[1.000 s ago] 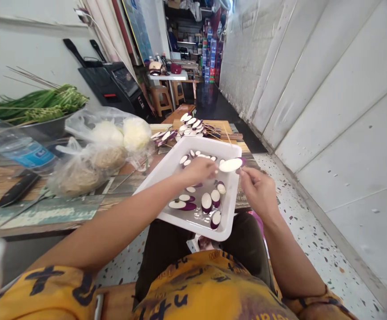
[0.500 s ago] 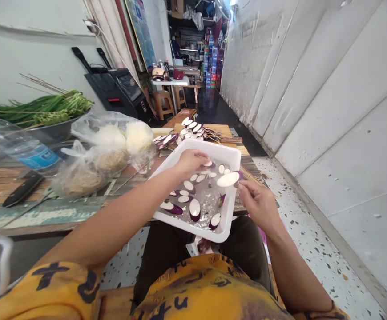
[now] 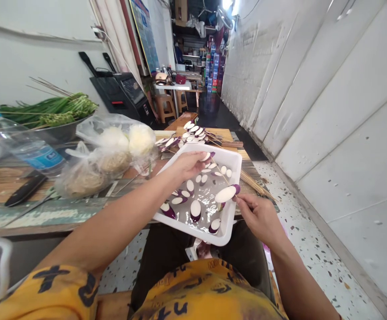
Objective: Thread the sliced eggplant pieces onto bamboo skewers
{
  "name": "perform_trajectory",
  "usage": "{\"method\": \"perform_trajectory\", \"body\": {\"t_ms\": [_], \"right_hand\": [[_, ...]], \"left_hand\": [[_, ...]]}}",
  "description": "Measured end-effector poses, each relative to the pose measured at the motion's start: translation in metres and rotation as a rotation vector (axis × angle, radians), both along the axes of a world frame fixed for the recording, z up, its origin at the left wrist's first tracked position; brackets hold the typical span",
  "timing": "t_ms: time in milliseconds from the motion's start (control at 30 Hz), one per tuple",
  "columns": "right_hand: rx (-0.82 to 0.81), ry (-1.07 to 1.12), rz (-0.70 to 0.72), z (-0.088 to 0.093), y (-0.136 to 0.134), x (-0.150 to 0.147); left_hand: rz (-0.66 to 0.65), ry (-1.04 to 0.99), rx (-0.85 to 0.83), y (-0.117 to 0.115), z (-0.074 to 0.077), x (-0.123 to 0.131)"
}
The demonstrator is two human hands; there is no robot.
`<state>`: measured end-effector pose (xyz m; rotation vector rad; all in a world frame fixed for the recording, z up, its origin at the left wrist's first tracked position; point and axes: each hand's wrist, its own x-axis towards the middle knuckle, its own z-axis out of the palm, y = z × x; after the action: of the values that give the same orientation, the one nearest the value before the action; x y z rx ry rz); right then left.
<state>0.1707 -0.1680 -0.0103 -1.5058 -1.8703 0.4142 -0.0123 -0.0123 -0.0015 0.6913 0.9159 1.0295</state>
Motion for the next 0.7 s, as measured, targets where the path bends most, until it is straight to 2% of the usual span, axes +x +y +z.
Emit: {"method": "perform_trajectory", "body": {"t_ms": [200,400,700], "right_hand": [[0.014,0.005,-0.005,-0.0014,-0.0006,0.0014],[0.021,-0.031,-0.005,-0.0011,-0.0014,0.0027],[0.022,-0.035,0.001,-0.0013,-0.0011,0.0035]], "left_hand": [[-0.019,-0.014,0.054,-0.002,0.0004,-0.0006],[0.055,-0.017,0.053,-0.0048,0.0038,0.0021],[0.08,-0.009,0.104,-0.0062,0.0022,0.0038]]}}
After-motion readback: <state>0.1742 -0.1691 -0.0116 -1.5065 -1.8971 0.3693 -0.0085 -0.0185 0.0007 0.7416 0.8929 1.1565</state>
